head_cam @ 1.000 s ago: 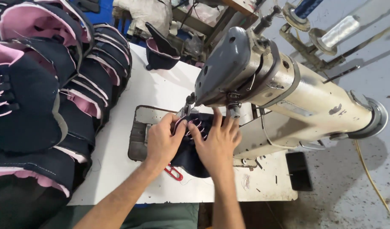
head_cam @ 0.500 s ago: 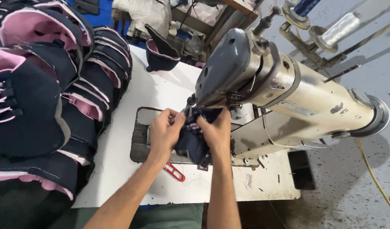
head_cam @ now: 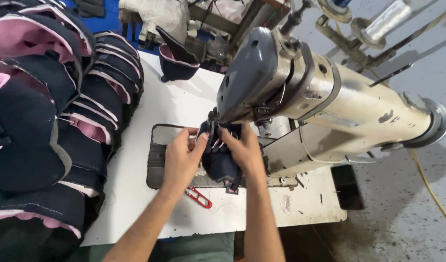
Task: The person uses a sewing machine to stitch pink elastic bands onto the upper part of black shoes. They repeatedly pick up shoes from a pile, position them under the needle, sew the bands, and then move the finished shoes aside.
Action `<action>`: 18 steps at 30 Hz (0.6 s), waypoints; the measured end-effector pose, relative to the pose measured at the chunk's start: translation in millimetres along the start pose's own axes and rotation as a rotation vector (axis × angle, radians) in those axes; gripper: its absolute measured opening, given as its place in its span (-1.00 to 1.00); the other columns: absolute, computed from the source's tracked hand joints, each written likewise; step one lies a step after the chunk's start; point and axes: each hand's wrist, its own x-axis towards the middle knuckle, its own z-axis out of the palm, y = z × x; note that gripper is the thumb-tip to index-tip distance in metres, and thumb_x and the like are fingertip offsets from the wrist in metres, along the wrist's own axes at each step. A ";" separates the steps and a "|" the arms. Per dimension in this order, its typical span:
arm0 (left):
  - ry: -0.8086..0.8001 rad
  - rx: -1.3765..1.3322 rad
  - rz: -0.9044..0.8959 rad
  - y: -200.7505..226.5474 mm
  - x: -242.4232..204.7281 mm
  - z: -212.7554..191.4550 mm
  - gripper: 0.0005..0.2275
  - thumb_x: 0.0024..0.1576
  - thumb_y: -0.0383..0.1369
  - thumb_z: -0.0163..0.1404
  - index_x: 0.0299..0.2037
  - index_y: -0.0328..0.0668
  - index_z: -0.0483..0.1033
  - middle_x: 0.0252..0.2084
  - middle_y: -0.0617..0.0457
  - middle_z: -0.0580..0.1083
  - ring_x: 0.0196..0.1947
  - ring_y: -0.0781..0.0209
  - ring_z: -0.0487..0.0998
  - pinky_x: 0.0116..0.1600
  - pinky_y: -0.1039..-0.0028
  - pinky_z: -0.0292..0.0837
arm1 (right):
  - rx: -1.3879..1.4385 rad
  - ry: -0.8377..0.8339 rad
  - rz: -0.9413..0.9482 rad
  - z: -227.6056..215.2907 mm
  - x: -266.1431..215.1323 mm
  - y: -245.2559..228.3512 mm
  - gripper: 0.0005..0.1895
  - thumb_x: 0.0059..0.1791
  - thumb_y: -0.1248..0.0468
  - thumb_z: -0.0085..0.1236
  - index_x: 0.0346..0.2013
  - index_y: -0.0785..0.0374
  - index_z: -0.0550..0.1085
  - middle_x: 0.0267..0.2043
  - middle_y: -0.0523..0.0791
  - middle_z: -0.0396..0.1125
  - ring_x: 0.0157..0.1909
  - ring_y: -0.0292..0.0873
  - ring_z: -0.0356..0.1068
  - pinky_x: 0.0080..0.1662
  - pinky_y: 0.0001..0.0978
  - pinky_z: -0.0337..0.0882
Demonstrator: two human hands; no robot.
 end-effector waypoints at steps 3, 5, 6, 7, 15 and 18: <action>-0.083 -0.034 -0.051 -0.4 0.9 1.0 -0.82 0.19 -0.30 0.06 -0.20 -0.28 0.48 -0.61 0.11 0.51 -0.66 0.43 0.45 -0.52 0.52 0.33 | -0.141 -0.131 0.107 -7.9 17.6 -0.5 -0.61 0.00 0.23 0.25 0.04 0.42 0.50 -0.12 -0.06 0.52 -0.09 -0.26 0.43 0.00 -0.37 0.43; -0.048 -0.027 0.013 -8.2 -10.2 5.0 -0.83 0.21 -0.32 0.05 -0.19 -0.31 0.47 -0.61 0.13 0.46 -0.65 0.46 0.40 -0.53 0.54 0.28 | -0.117 -0.177 0.089 -9.5 17.2 2.4 -0.64 0.02 0.23 0.22 0.03 0.42 0.50 -0.12 -0.07 0.52 -0.10 -0.26 0.43 -0.01 -0.37 0.44; -0.011 -0.027 0.078 -12.1 -14.9 7.7 -0.83 0.24 -0.34 0.04 -0.19 -0.33 0.45 -0.62 0.14 0.42 -0.64 0.49 0.34 -0.54 0.56 0.23 | -0.102 -0.225 0.069 -11.0 17.7 4.3 -0.66 0.05 0.23 0.19 0.02 0.42 0.51 -0.13 -0.08 0.52 -0.10 -0.26 0.43 -0.01 -0.38 0.45; -0.018 -0.021 0.079 -12.5 -19.0 8.5 -0.83 0.24 -0.34 0.04 -0.19 -0.33 0.45 -0.62 0.14 0.42 -0.64 0.49 0.34 -0.54 0.56 0.23 | -0.095 -0.219 0.072 -9.8 12.4 -1.2 -0.66 0.05 0.23 0.19 0.02 0.42 0.51 -0.13 -0.08 0.52 -0.10 -0.26 0.43 -0.01 -0.38 0.45; 0.048 0.013 0.182 -18.2 -29.2 14.7 -0.85 0.29 -0.39 0.03 -0.17 -0.35 0.37 -0.60 0.18 0.36 -0.61 0.55 0.21 -0.54 0.60 0.11 | 0.201 -0.276 0.334 -14.3 14.3 19.3 -0.52 -0.01 0.21 0.23 0.16 0.32 0.39 0.02 -0.13 0.44 0.06 -0.29 0.38 0.08 -0.45 0.37; 0.033 0.048 0.254 -25.0 -33.8 14.4 -0.85 0.29 -0.40 0.02 -0.14 -0.34 0.35 -0.59 0.17 0.37 -0.60 0.56 0.22 -0.53 0.62 0.14 | 0.152 -0.310 0.241 -17.6 7.8 21.8 -0.42 0.00 0.19 0.23 0.28 0.25 0.31 0.13 -0.15 0.37 0.18 -0.29 0.30 0.19 -0.48 0.27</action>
